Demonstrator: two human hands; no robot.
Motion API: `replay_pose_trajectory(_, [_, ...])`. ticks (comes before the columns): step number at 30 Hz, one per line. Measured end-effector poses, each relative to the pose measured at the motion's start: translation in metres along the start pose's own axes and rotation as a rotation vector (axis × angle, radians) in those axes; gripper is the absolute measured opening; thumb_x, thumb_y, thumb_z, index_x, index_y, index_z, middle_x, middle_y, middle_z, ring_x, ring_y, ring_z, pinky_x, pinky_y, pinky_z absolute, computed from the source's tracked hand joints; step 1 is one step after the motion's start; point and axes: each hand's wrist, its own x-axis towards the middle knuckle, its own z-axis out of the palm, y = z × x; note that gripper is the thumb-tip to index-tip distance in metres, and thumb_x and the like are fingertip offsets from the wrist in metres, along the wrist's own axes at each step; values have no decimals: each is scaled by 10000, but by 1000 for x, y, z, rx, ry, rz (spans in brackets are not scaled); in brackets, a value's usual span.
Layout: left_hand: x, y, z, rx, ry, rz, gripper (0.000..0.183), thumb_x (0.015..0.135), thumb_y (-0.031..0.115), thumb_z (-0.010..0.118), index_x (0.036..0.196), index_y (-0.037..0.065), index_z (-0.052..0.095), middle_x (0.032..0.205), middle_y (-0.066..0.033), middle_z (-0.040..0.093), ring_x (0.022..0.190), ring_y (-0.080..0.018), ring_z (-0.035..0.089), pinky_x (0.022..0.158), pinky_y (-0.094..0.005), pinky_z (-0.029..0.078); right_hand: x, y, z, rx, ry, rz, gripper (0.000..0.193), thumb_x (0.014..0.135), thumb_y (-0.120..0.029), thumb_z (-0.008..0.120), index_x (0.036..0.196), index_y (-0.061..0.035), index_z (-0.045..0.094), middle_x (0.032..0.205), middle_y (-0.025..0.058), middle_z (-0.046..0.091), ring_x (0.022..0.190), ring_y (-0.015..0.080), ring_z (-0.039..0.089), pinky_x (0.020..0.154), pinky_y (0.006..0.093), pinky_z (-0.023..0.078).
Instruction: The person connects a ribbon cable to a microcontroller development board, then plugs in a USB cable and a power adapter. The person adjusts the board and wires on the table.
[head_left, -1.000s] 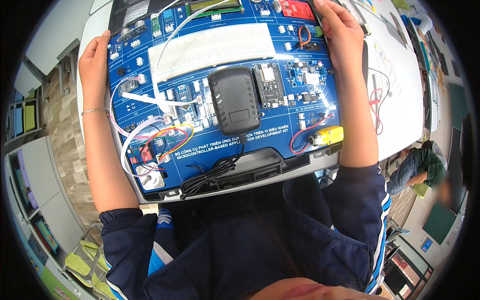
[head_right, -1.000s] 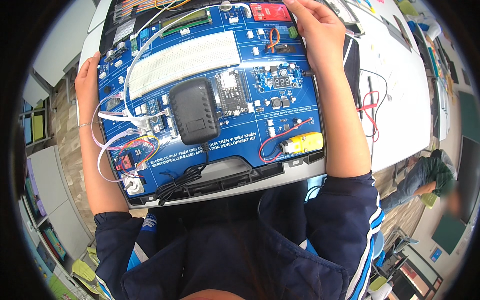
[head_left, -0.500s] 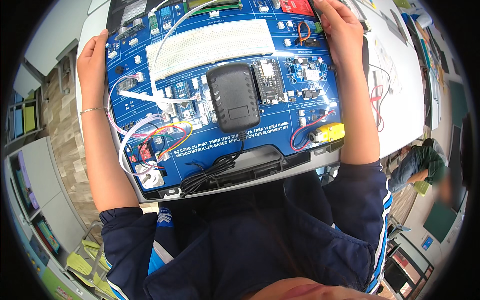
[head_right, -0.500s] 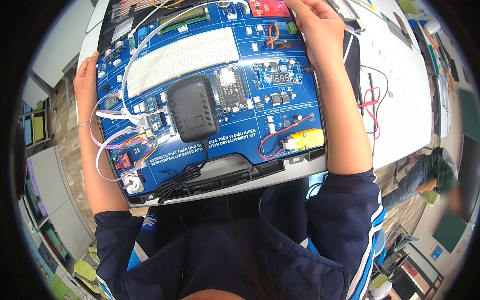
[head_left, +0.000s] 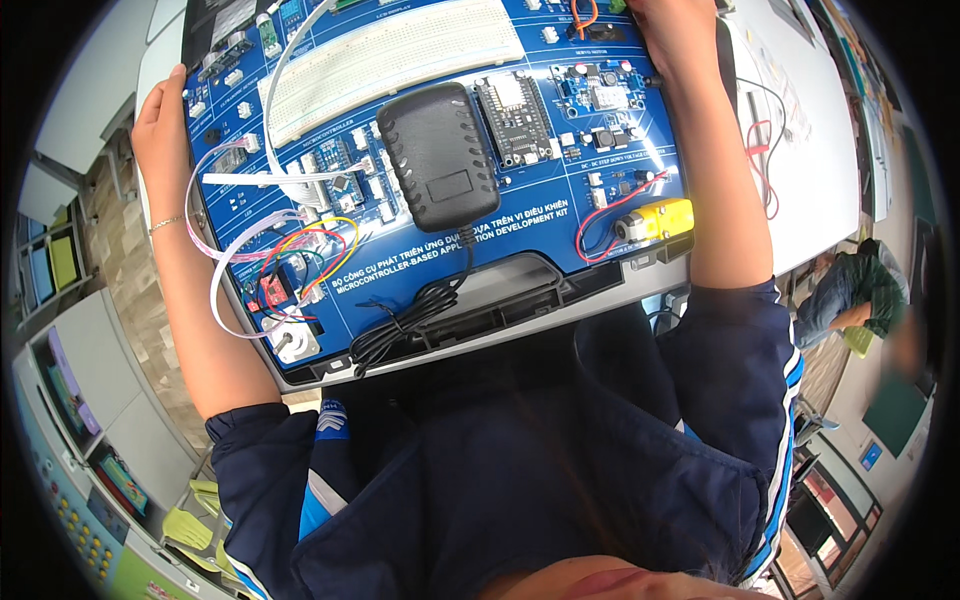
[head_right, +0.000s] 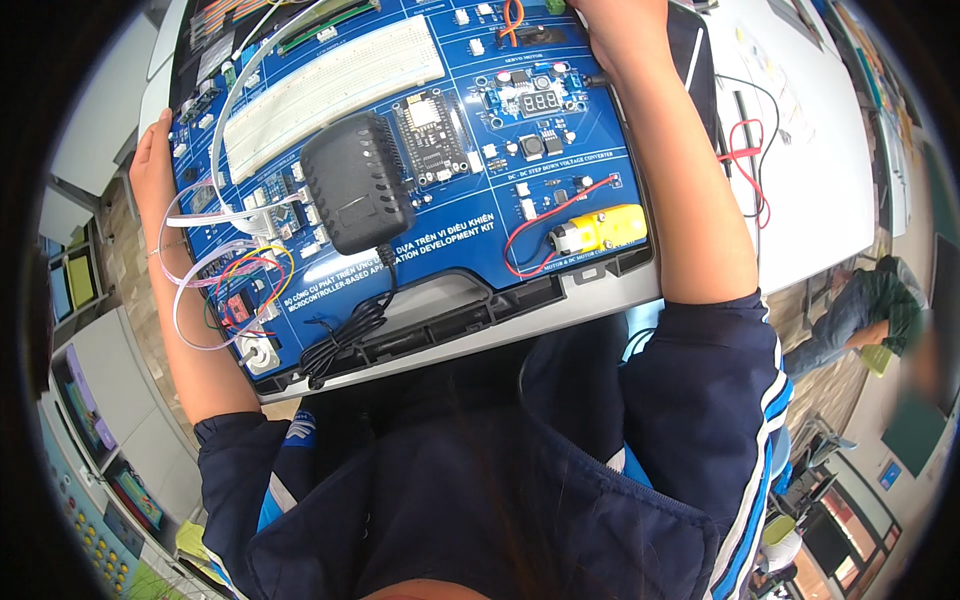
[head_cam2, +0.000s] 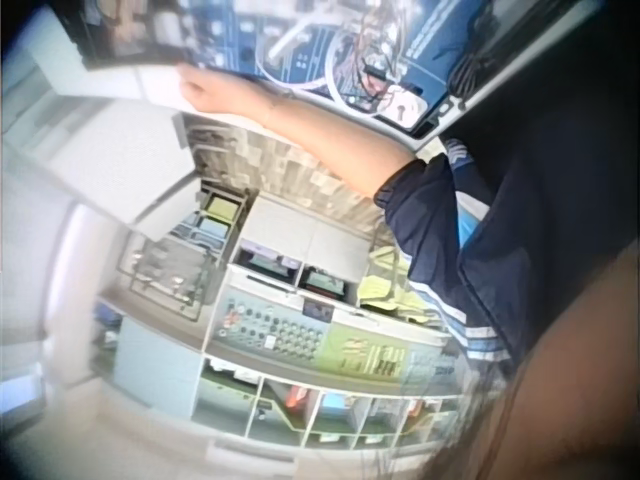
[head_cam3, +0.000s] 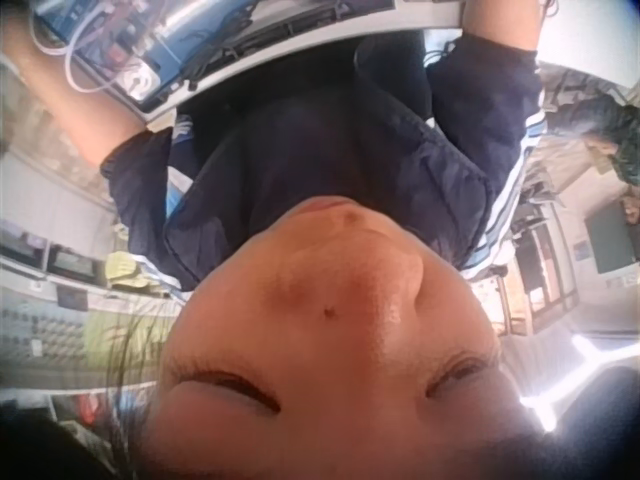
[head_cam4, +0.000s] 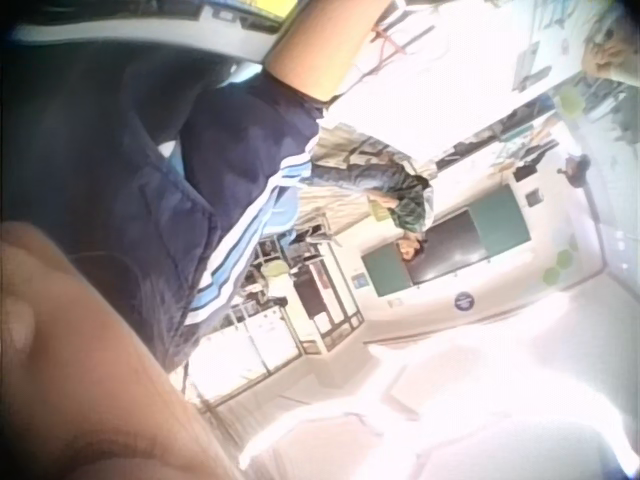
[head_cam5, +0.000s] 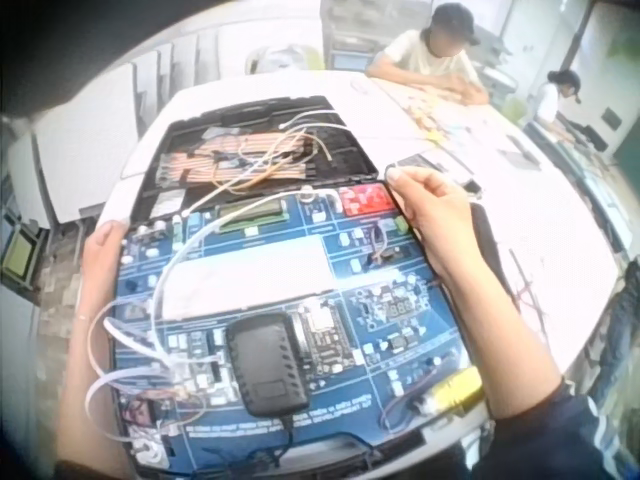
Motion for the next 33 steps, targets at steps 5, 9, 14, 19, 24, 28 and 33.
replay_pose_trajectory(5, [-9, 12, -2, 15, 23, -1, 312, 986, 310, 687, 1010, 8, 760, 865, 16, 717, 776, -34, 602, 746, -192, 453, 2, 2, 3, 22, -15, 2, 121, 947, -149, 740, 964, -31, 721, 746, -48, 630, 612, 25, 491, 558, 182, 364])
replay_pose_trajectory(9, [-5, 8, -3, 5, 29, 16, 306, 988, 311, 686, 1007, 17, 765, 865, 15, 720, 777, -37, 604, 746, -186, 447, 4, 3, -1, 18, -24, -20, 125, 941, -156, 747, 946, -34, 722, 745, -42, 636, 609, 33, 499, 561, 187, 372])
replay_pose_trajectory(14, [-4, 7, -4, 53, 48, 46, 300, 990, 310, 688, 1017, 24, 773, 854, 18, 710, 772, -31, 593, 733, -177, 434, -1, -1, 3, 1, -26, -9, 121, 933, -152, 748, 913, -36, 720, 740, -38, 638, 607, 33, 496, 562, 187, 367])
replay_pose_trajectory(19, [-2, 4, -4, 30, 44, 70, 296, 986, 303, 694, 1028, 22, 776, 849, 21, 706, 763, -32, 588, 720, -174, 430, -2, -2, 4, 3, -38, -19, 110, 915, -133, 760, 883, -39, 713, 728, -34, 637, 597, 32, 495, 555, 186, 366])
replay_pose_trajectory(24, [-1, 6, -4, 68, 66, 64, 283, 981, 292, 705, 1010, 18, 772, 843, 23, 703, 746, -31, 582, 698, -174, 427, 0, -2, 4, -3, -45, -10, 129, 900, -112, 771, 824, -60, 680, 699, -41, 620, 570, 32, 483, 533, 187, 353])
replay_pose_trajectory(28, [-2, 6, -4, 41, 53, 84, 275, 976, 292, 712, 987, 24, 771, 836, 23, 702, 742, -30, 579, 694, -173, 423, 1, 0, 3, 31, -60, -22, 168, 904, -111, 770, 788, -79, 652, 683, -48, 605, 558, 31, 472, 524, 188, 345])
replay_pose_trajectory(33, [-4, 7, -1, 21, 63, 64, 269, 976, 291, 713, 980, 29, 772, 844, 26, 702, 742, -30, 578, 696, -172, 423, 1, 0, 3, 24, -65, -22, 166, 903, -122, 778, 798, -82, 656, 682, -53, 599, 558, 27, 467, 523, 182, 339])
